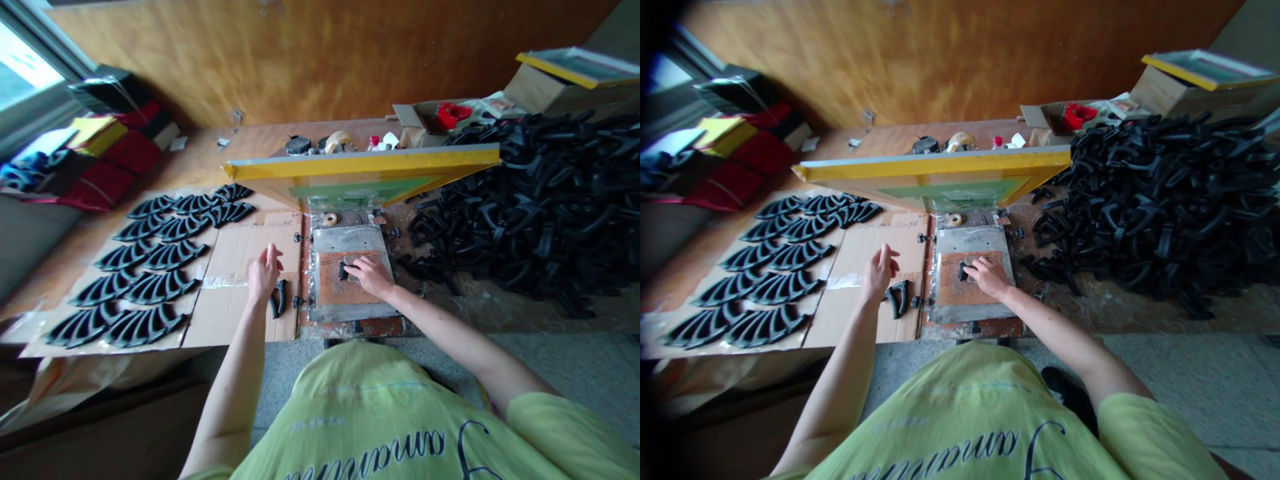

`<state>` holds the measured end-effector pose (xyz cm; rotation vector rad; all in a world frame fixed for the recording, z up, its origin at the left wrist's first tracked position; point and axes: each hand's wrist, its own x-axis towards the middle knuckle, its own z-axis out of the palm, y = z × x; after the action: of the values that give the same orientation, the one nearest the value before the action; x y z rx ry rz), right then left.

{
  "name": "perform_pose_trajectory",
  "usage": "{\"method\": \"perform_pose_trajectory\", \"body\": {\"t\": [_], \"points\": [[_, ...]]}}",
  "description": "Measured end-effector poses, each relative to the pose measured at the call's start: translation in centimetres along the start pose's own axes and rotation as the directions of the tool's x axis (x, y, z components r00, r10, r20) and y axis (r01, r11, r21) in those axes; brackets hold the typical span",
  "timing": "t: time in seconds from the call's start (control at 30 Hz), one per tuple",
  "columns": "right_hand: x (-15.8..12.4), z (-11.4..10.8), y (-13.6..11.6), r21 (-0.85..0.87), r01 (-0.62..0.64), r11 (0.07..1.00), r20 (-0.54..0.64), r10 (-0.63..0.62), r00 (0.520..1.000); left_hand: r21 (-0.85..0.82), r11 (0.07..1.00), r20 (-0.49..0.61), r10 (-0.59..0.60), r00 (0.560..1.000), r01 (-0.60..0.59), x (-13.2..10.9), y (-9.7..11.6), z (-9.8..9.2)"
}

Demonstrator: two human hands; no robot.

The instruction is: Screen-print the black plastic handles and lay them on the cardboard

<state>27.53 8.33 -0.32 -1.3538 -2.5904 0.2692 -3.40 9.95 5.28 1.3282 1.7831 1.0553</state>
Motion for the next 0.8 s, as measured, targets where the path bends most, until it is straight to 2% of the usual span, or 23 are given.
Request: {"method": "perform_pose_trajectory", "body": {"t": [0.07,0.17,0.23,0.3,0.37,0.4,0.5,0.57,0.63,0.7,0.8], "points": [[0.1,0.4,-0.2,-0.048,-0.005,0.999,0.011,0.005,1.000,-0.184,0.976,-0.031,0.110,0.993,-0.114,1.0,4.6,0.7],[-0.5,0.5,-0.1,-0.109,0.001,0.994,0.022,0.001,1.000,-0.481,0.856,-0.062,0.184,0.981,-0.191,1.7,10.1,1.3],[-1.0,0.3,0.1,-0.116,0.002,0.993,0.035,0.002,0.999,-0.571,0.799,-0.032,0.204,0.978,-0.186,1.7,12.2,1.6],[-1.4,-0.5,1.0,-0.088,-0.027,0.996,0.015,0.028,0.999,-0.579,0.796,-0.002,0.213,0.977,-0.175,1.3,12.7,1.5],[-1.8,-1.8,2.8,-0.034,-0.119,0.992,-0.087,0.115,0.989,-0.564,0.811,0.005,0.193,0.981,-0.157,0.3,11.9,1.2],[-1.9,-2.7,3.9,0.004,-0.189,0.982,-0.168,0.187,0.968,-0.558,0.819,0.013,0.173,0.985,-0.136,-0.4,11.2,1.0],[-1.6,-5.6,7.3,0.112,-0.360,0.926,-0.358,0.376,0.855,-0.508,0.861,0.110,0.053,0.992,0.011,-3.1,7.7,0.6],[-0.6,-7.2,8.2,0.155,-0.379,0.912,-0.400,0.408,0.821,-0.445,0.883,0.206,-0.058,0.977,0.146,-4.9,4.8,1.0],[1.1,-8.1,7.2,0.171,-0.313,0.934,-0.413,0.357,0.838,-0.391,0.886,0.260,-0.155,0.953,0.250,-6.3,1.7,2.0],[3.3,-8.3,5.1,0.140,-0.217,0.966,-0.397,0.255,0.882,-0.366,0.878,0.270,-0.216,0.938,0.308,-7.1,-1.1,3.5],[6.2,-7.6,1.7,0.014,-0.131,0.991,-0.268,0.129,0.955,-0.352,0.876,0.260,-0.246,0.934,0.329,-7.3,-4.3,5.5]]}}
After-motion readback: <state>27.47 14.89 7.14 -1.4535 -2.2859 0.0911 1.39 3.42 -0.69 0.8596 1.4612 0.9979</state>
